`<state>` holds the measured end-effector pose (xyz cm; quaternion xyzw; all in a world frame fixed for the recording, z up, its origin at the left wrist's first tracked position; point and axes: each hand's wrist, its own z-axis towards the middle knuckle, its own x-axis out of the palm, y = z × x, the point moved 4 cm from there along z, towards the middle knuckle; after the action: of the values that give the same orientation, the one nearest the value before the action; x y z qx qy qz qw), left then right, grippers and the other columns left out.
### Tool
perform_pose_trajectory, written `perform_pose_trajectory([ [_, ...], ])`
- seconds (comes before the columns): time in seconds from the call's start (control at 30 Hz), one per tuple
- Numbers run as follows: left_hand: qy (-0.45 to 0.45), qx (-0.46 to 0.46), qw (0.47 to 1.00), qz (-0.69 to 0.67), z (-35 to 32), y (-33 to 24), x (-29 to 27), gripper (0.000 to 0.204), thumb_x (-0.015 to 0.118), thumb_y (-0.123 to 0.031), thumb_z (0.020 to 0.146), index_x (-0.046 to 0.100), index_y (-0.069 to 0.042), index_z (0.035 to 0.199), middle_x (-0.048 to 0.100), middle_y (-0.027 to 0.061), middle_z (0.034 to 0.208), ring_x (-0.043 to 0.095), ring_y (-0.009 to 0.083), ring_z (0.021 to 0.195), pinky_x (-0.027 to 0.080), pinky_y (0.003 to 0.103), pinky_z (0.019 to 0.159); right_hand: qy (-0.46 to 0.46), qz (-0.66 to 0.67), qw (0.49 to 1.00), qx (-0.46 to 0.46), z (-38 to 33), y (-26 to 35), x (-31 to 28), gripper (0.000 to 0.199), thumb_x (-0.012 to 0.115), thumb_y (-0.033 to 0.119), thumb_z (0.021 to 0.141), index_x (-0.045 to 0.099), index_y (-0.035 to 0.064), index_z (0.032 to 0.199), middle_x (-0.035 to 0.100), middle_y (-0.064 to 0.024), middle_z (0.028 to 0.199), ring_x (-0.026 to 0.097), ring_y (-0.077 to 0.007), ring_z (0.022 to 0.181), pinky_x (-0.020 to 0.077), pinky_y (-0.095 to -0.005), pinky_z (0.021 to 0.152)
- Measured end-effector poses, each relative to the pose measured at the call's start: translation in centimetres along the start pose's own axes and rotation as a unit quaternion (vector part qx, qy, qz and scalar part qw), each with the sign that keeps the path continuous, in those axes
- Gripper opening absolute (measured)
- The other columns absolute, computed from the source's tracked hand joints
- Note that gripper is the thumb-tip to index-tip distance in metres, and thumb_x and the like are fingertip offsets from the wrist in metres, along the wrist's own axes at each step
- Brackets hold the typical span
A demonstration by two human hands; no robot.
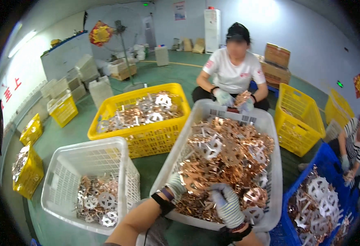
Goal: Sorting copper-colored star-shaped metal components into various plastic crates.
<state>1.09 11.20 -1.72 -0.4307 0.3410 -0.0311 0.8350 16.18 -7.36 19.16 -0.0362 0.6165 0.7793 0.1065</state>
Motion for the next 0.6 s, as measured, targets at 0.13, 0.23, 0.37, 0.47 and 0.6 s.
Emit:
perform_pose_trajectory([
  [0.13,0.253,-0.055,0.916,0.305,2.9,-16.4,-3.4,0.033,0.057,-0.031,0.078,0.063,-0.014,0.106,0.066,0.0096,0.098,0.062,0.0294,0.087,0.050,0.040,0.076,-0.061,-0.353,0.922,-0.144,1.1,-2.9,-2.0,0.043,0.064,0.034,0.079,0.059,0.0043,0.110,0.054,-0.0175,0.107,0.054,-0.0347,0.095,0.0442,-0.0441,0.086],
  [0.23,0.111,-0.046,0.970,0.210,0.6,-14.5,-0.9,0.025,0.067,-0.022,0.068,0.066,-0.011,0.090,0.067,0.0131,0.089,0.063,0.0321,0.079,0.051,0.038,0.068,-0.007,-0.335,0.914,-0.229,1.1,-1.0,1.9,0.038,0.063,0.031,0.081,0.058,0.0053,0.108,0.054,-0.0184,0.105,0.054,-0.0353,0.090,0.0450,-0.0436,0.077],
  [0.37,0.196,-0.079,0.973,0.096,-1.4,-8.9,3.2,0.021,0.066,-0.022,0.069,0.066,-0.009,0.085,0.064,0.0126,0.073,0.062,0.0300,0.069,0.048,0.037,0.061,0.029,-0.304,0.934,-0.184,0.8,-1.7,3.1,0.023,0.062,0.017,0.081,0.056,0.0044,0.100,0.058,-0.0146,0.081,0.056,-0.0346,0.069,0.0471,-0.0404,0.066],
  [0.47,0.212,-0.042,0.967,0.135,-1.1,-9.0,3.6,0.025,0.069,-0.024,0.067,0.065,-0.010,0.087,0.066,0.0136,0.076,0.063,0.0305,0.071,0.049,0.038,0.063,0.033,-0.170,0.982,-0.079,-0.1,-3.3,3.6,0.019,0.060,0.012,0.082,0.054,0.0020,0.097,0.058,-0.0095,0.079,0.057,-0.0228,0.068,0.0479,-0.0342,0.067],
  [0.6,0.167,-0.130,0.975,-0.069,-1.2,-6.4,4.5,0.045,0.068,-0.034,0.069,0.057,-0.012,0.106,0.063,0.0150,0.100,0.060,0.0280,0.092,0.048,0.040,0.079,0.147,0.243,0.929,0.237,-1.3,-4.6,3.0,0.022,0.060,0.013,0.085,0.053,0.0024,0.103,0.059,-0.0083,0.083,0.054,-0.0122,0.072,0.0481,-0.0260,0.068],
])
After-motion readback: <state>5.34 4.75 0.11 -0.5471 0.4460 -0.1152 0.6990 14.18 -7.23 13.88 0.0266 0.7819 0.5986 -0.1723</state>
